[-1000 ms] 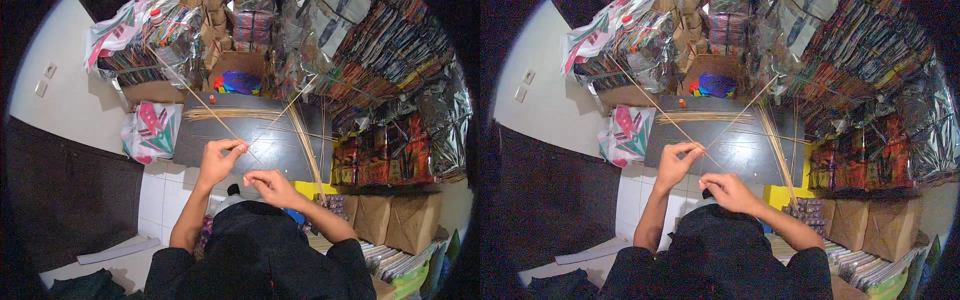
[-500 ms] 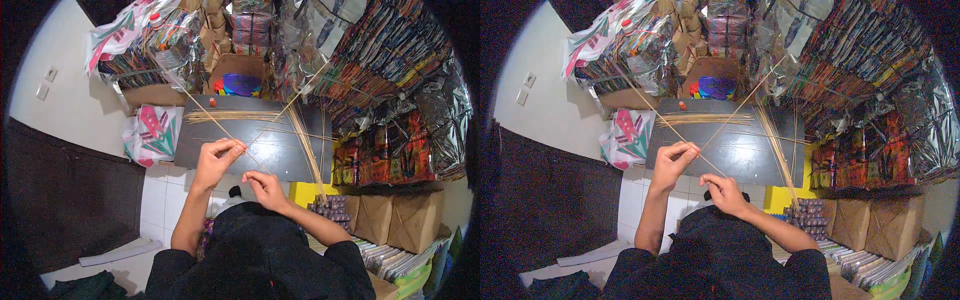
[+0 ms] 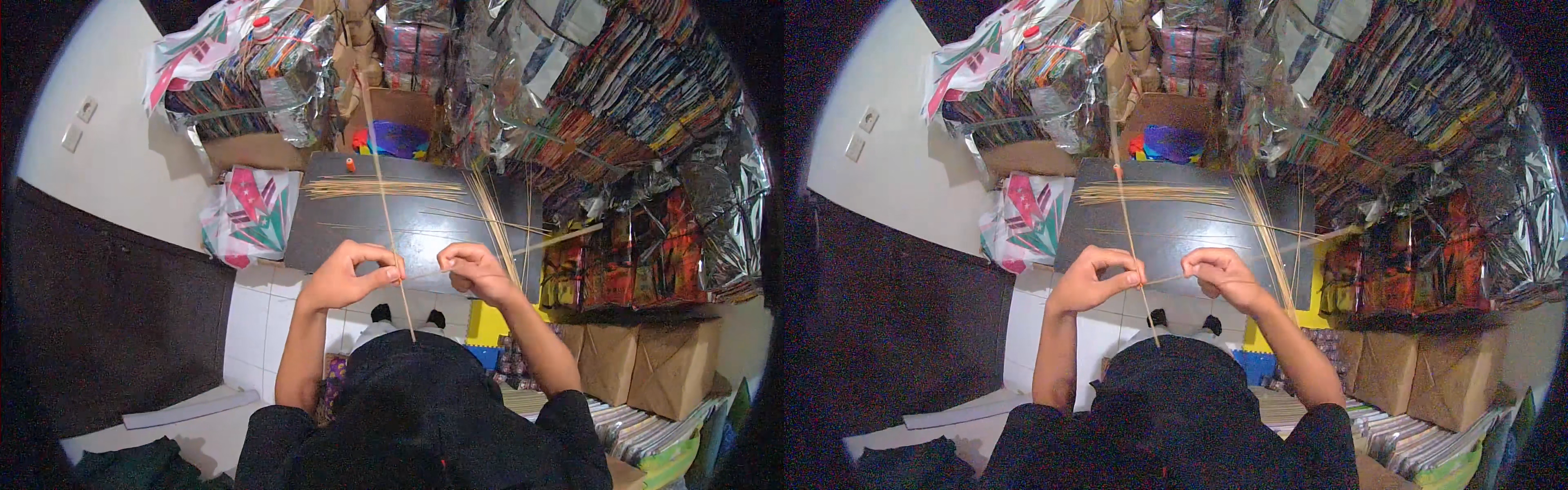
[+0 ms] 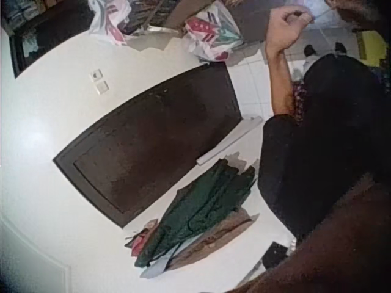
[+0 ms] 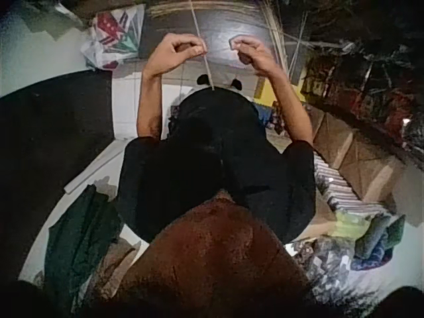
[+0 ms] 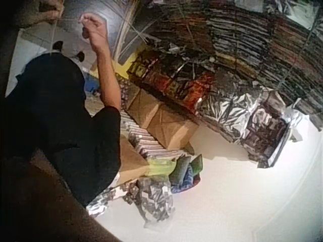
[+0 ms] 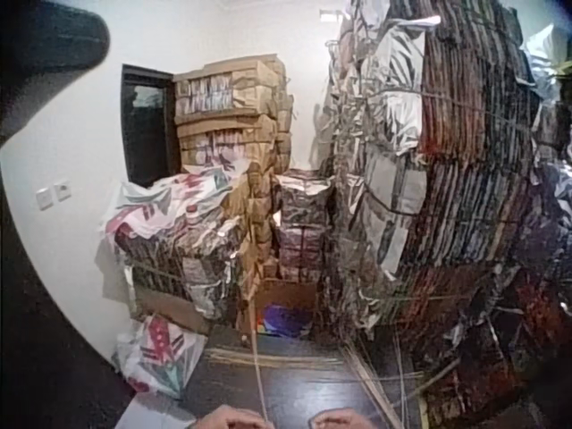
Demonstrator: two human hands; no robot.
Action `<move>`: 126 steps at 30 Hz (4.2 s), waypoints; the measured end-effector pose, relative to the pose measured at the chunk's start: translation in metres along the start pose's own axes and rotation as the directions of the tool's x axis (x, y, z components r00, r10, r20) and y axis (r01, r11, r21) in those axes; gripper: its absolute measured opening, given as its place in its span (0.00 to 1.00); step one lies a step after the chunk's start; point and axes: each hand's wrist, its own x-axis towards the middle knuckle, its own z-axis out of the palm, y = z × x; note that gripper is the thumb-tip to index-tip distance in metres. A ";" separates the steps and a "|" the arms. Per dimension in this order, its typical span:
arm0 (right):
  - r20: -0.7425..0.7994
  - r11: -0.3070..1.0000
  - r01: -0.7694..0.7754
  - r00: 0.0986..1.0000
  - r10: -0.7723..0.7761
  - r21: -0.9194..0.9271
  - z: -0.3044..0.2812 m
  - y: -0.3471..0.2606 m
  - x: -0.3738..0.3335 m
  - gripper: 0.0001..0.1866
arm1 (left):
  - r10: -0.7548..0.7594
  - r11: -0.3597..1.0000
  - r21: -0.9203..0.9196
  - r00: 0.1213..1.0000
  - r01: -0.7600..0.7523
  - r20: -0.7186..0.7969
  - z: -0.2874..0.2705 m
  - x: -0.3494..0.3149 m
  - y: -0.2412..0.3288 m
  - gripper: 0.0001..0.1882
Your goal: The person sits on the floor and repeatedly picks up thin wooden sticks, aligns them, and ties them together using a thin string. The person handles the sticks one by one, wrapping the string around the center of the bundle to secure them.
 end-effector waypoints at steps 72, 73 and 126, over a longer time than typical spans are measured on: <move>-0.011 0.787 0.311 0.927 -0.374 -0.534 0.026 0.047 0.008 0.11 | -0.020 0.966 -0.258 0.988 -0.021 -0.154 0.001 0.000 -0.019 0.10; -0.008 0.799 0.313 0.929 -0.369 -0.513 0.019 0.044 0.010 0.10 | -0.023 0.974 -0.226 0.992 -0.005 -0.121 -0.002 -0.001 -0.020 0.09; -0.126 0.865 0.291 0.921 -0.369 -0.408 0.057 0.069 -0.011 0.09 | -0.117 0.942 -0.336 0.940 0.002 -0.322 0.038 0.006 -0.039 0.10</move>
